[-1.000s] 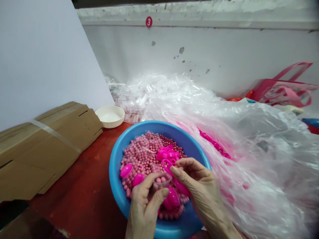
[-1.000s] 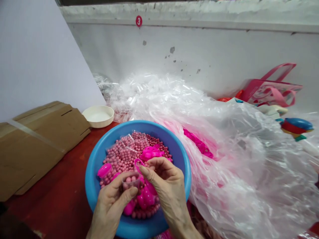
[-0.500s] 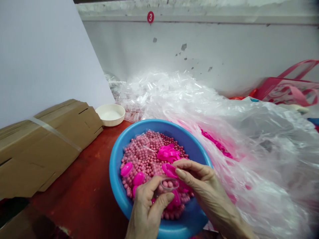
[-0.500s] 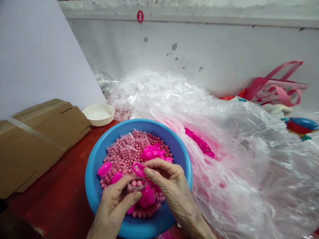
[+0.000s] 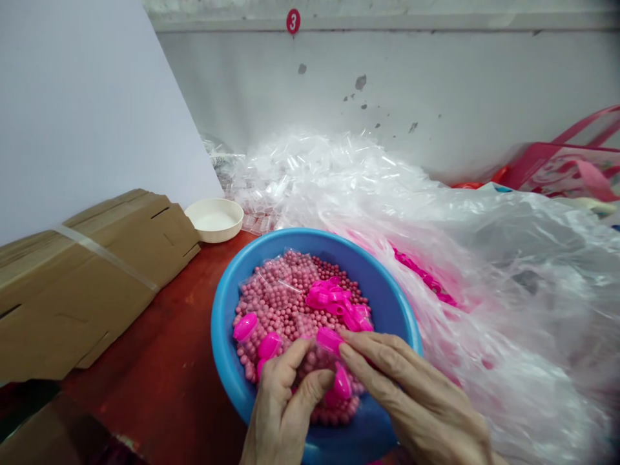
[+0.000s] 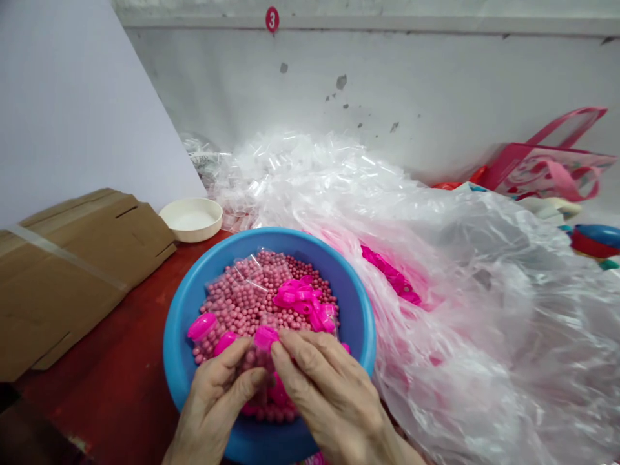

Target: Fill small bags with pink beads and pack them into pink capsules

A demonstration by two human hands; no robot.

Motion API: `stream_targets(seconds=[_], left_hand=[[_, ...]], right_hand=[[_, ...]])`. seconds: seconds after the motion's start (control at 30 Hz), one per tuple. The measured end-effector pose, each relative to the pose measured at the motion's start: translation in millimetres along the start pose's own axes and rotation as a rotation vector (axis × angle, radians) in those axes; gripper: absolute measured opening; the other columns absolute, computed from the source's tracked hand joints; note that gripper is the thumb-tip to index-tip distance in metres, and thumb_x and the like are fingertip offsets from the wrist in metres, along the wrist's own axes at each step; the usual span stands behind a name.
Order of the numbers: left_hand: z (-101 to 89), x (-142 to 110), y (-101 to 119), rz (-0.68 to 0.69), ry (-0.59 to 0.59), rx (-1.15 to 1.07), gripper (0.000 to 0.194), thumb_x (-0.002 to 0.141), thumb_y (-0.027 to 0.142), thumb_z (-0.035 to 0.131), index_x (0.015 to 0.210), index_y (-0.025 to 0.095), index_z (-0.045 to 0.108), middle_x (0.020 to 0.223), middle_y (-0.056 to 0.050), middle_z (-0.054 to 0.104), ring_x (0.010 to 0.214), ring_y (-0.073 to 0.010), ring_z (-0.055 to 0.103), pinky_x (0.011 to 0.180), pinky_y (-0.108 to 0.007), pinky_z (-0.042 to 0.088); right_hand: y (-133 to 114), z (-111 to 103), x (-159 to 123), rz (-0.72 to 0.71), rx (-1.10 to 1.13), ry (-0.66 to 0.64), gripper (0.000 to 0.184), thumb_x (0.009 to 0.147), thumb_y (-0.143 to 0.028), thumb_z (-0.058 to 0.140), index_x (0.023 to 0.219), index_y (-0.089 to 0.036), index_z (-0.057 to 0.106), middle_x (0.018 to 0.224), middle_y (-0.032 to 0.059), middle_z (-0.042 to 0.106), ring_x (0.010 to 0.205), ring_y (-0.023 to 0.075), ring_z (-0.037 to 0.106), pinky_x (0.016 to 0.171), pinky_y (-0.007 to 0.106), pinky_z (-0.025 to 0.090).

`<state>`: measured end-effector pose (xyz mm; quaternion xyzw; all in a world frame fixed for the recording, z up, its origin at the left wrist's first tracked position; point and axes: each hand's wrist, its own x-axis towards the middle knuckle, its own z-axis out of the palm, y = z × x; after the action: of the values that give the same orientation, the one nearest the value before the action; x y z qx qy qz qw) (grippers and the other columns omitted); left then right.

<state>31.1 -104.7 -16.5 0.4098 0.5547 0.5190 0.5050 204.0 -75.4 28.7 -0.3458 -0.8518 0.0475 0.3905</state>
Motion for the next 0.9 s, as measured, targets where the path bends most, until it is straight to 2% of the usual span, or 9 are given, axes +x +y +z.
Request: stream_targets(seconds=[0.1, 0.2, 0.27, 0.33, 0.47, 0.53, 0.67, 0.77, 0.9], left_hand=[[-0.6, -0.1, 1.5, -0.016, -0.053, 0.020, 0.022, 0.070, 0.031, 0.073, 0.091, 0.022, 0.074, 0.070, -0.002, 0.066, 0.075, -0.0236, 0.061, 0.059, -0.026, 0.048], [2.2, -3.0, 2.4, -0.005, 0.020, 0.046, 0.024, 0.069, 0.031, 0.074, 0.092, 0.023, 0.075, 0.077, -0.004, 0.069, 0.082, -0.0257, 0.062, 0.068, -0.029, 0.050], [4.2, -5.6, 2.5, -0.002, 0.070, 0.072, 0.028, 0.066, 0.032, 0.076, 0.094, 0.024, 0.075, 0.084, -0.005, 0.070, 0.085, -0.0265, 0.062, 0.075, -0.031, 0.049], [4.9, -7.2, 2.5, -0.005, 0.082, 0.099, 0.032, 0.066, 0.033, 0.076, 0.097, 0.024, 0.075, 0.087, -0.006, 0.071, 0.085, -0.0267, 0.062, 0.077, -0.032, 0.049], [3.1, -6.9, 4.4, 0.009, 0.001, 0.130, 0.033, 0.071, 0.034, 0.071, 0.102, 0.023, 0.073, 0.078, -0.005, 0.070, 0.081, -0.0263, 0.061, 0.070, -0.030, 0.049], [1.8, -6.3, 6.3, 0.032, -0.027, 0.131, 0.030, 0.074, 0.034, 0.069, 0.101, 0.022, 0.073, 0.074, -0.005, 0.069, 0.078, -0.0252, 0.061, 0.069, -0.030, 0.048], [0.2, -4.2, 9.2, 0.006, -0.035, 0.079, 0.029, 0.076, 0.035, 0.068, 0.101, 0.022, 0.073, 0.081, -0.005, 0.069, 0.079, -0.0233, 0.060, 0.073, -0.029, 0.048], [1.9, -0.7, 10.7, -0.091, -0.114, -0.100, 0.031, 0.080, 0.041, 0.063, 0.103, 0.021, 0.070, 0.082, -0.004, 0.068, 0.078, -0.0200, 0.060, 0.070, -0.025, 0.049], [6.3, 3.5, 15.4, -0.198, -0.050, -0.296, 0.028, 0.082, 0.040, 0.063, 0.104, 0.024, 0.067, 0.081, 0.001, 0.067, 0.072, -0.0133, 0.058, 0.067, -0.019, 0.047]], right_hand=[[1.5, -3.2, 1.6, -0.044, 0.045, -0.013, 0.033, 0.096, -0.018, 0.040, 0.119, -0.026, 0.062, 0.104, 0.0047, 0.071, 0.095, 0.0179, 0.067, 0.086, 0.028, 0.055], [9.9, -1.4, 6.4, 0.000, 0.181, -0.032, 0.031, 0.089, -0.010, 0.052, 0.114, -0.025, 0.063, 0.092, 0.0043, 0.069, 0.082, 0.0142, 0.067, 0.071, 0.021, 0.057], [16.1, 3.0, 6.9, 0.064, 0.265, -0.052, 0.035, 0.085, -0.008, 0.057, 0.115, -0.026, 0.063, 0.082, 0.0018, 0.064, 0.070, 0.0110, 0.063, 0.058, 0.016, 0.054], [20.2, 9.0, 5.2, 0.118, 0.323, -0.058, 0.037, 0.084, -0.008, 0.059, 0.114, -0.029, 0.064, 0.077, -0.0005, 0.058, 0.064, 0.0092, 0.059, 0.052, 0.015, 0.051], [18.2, 18.2, 1.4, 0.225, 0.522, -0.073, 0.045, 0.084, -0.004, 0.058, 0.112, -0.038, 0.063, 0.091, -0.0014, 0.059, 0.076, 0.0093, 0.063, 0.062, 0.016, 0.054], [13.3, 19.7, 1.0, 0.228, 0.573, -0.061, 0.049, 0.083, -0.001, 0.056, 0.113, -0.040, 0.062, 0.095, -0.0018, 0.060, 0.079, 0.0099, 0.065, 0.065, 0.017, 0.055], [0.9, 23.1, -4.3, 0.156, 0.411, 0.011, 0.046, 0.085, -0.004, 0.057, 0.119, -0.034, 0.059, 0.098, 0.0011, 0.063, 0.084, 0.0112, 0.066, 0.068, 0.017, 0.057], [-7.3, 33.3, -12.7, 0.134, 0.161, 0.009, 0.046, 0.088, -0.020, 0.058, 0.133, -0.023, 0.048, 0.111, 0.0079, 0.062, 0.100, 0.0164, 0.063, 0.084, 0.022, 0.056], [-14.0, 48.7, -13.4, 0.110, -0.117, 0.123, 0.053, 0.090, -0.041, 0.050, 0.131, -0.008, 0.045, 0.109, 0.0160, 0.065, 0.105, 0.0231, 0.063, 0.086, 0.029, 0.056]])
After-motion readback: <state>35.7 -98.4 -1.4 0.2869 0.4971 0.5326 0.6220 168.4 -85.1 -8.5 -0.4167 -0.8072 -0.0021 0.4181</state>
